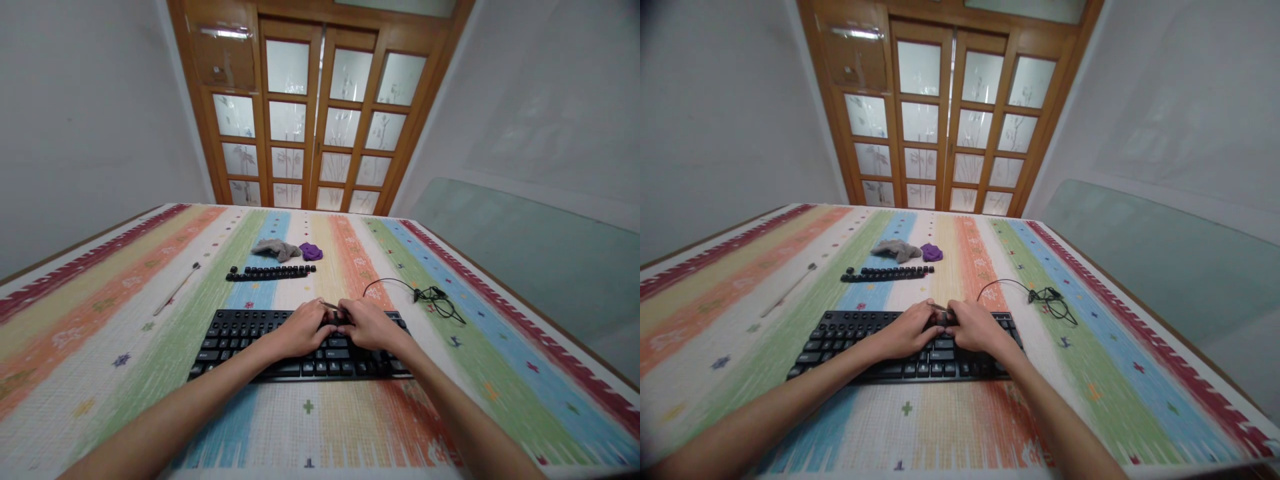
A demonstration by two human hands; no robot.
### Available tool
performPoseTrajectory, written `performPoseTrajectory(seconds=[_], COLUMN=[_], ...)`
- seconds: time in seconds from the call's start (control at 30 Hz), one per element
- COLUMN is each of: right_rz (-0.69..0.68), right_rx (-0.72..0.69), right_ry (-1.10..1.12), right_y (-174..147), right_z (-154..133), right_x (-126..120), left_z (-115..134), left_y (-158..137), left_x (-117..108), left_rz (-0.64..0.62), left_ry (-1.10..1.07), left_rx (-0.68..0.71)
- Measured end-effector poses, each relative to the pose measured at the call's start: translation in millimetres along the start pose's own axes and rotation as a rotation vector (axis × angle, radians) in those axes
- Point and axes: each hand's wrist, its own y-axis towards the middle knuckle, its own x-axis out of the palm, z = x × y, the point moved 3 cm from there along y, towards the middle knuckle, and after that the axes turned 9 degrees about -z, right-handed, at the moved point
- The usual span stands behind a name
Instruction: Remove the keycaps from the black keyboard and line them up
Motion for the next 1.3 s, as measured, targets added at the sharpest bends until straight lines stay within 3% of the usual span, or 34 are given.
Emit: performPoseTrajectory(seconds=[0.2,0.43,0.63,0.73,0.83,1.03,1.17,1.3], right_rz=[0.057,0.314,0.386,0.349,0.305,0.222,0.174,0.151], right_rx=[-0.113,-0.299,-0.406,-0.393,-0.329,-0.079,-0.034,-0.001], right_ry=[0.052,0.251,0.118,0.015,-0.024,-0.081,-0.119,-0.134], right_y=[0,5,17,27,41,71,88,100], right_z=[6,3,-13,-16,-11,12,21,25], right_x=[-1,-17,-12,-11,-14,-15,-9,-4], left_z=[0,-4,-16,-21,-32,-83,-118,-133], left_y=[-1,-3,-11,-20,-36,-83,-117,-136], left_x=[-1,-31,-46,-55,-73,-105,-112,-110], left_rz=[0.097,0.255,0.234,0.201,0.265,0.345,0.374,0.344], left_ry=[-0.06,-0.33,-0.433,-0.316,-0.097,0.119,0.24,0.312], left_rx=[-0.03,-0.118,-0.158,-0.142,-0.136,-0.218,-0.247,-0.274])
